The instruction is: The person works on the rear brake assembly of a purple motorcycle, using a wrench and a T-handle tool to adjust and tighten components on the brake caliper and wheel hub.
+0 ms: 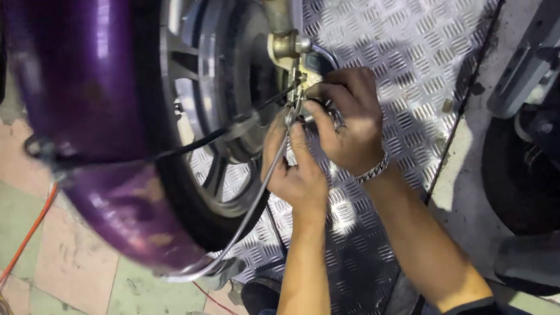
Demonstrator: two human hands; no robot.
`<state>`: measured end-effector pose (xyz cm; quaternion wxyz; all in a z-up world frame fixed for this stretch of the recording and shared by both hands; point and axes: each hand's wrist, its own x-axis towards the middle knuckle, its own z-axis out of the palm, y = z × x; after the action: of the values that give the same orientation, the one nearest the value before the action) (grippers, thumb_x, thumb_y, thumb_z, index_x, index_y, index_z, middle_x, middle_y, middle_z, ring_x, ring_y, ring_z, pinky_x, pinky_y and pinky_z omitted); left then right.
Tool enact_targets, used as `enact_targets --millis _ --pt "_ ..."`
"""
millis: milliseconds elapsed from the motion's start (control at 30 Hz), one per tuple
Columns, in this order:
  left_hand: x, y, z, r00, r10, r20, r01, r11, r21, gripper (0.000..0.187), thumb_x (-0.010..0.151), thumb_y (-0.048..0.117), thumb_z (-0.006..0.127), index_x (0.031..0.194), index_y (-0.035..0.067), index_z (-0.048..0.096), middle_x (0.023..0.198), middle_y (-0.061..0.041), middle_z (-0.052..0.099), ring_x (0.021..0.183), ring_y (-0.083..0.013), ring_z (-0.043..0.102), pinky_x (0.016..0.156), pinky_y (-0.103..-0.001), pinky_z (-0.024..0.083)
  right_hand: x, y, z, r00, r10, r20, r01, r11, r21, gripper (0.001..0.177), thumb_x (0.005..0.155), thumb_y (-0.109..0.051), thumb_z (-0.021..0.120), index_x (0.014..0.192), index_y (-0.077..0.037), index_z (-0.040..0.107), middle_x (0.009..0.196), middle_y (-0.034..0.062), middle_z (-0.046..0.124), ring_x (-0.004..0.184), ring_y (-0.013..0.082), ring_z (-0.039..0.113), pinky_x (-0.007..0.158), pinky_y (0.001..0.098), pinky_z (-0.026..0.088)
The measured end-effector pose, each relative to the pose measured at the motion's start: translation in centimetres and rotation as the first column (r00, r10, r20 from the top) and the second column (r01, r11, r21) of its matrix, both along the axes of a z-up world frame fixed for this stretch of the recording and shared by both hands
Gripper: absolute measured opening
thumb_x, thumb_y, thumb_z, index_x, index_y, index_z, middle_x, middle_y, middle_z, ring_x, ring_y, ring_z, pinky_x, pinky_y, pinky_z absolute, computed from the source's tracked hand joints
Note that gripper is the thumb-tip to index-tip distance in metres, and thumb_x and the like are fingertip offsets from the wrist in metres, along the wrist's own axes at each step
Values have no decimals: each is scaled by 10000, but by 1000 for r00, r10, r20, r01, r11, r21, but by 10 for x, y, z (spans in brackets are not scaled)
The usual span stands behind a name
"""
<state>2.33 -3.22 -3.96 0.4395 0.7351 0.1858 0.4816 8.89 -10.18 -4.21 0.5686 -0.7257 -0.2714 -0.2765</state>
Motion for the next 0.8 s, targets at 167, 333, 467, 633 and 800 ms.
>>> enact_targets --millis 167,333,467,633,800 --pt "16 -3 -23 1000 -22 -21 22 1000 19 113 927 40 727 951 -68 704 966 -237 738 947 -397 746 863 -473 590 20 -15 -30 993 46 -113 -32 992 123 100 982 -68 711 979 29 692 987 149 591 935 334 611 881 449 498" --pt "33 -15 -54 998 5 -67 -7 1000 -20 113 898 -12 733 957 -92 679 984 -276 732 1002 -402 737 889 -479 587 35 -28 -30 987 55 -149 -29 985 169 100 998 -45 635 992 51 658 1089 222 647 1054 410 650 968 482 477" --pt "35 -30 -74 985 55 -162 -85 979 -183 210 968 44 650 1140 -76 669 1129 -223 730 1052 -291 726 938 -365 629 38 -32 -40 899 154 -409 -99 983 152 106 972 -35 585 1038 46 605 1233 263 673 1167 379 706 1004 427 616" --pt "42 -28 -99 993 33 -113 -57 974 -221 216 981 65 634 1145 -75 644 1148 -264 707 1065 -354 730 968 -416 642 43 -34 -58 814 215 -540 -108 969 223 130 941 -49 600 1027 38 646 1218 220 695 1190 337 698 1055 409 583" --pt "49 -27 -110 983 68 -170 -83 993 -83 209 1006 147 620 1138 -15 623 1142 -256 706 1071 -365 739 986 -440 643 42 -30 -76 787 268 -555 -101 944 313 125 942 -42 618 1022 53 636 1191 251 701 1177 366 722 1014 408 635"
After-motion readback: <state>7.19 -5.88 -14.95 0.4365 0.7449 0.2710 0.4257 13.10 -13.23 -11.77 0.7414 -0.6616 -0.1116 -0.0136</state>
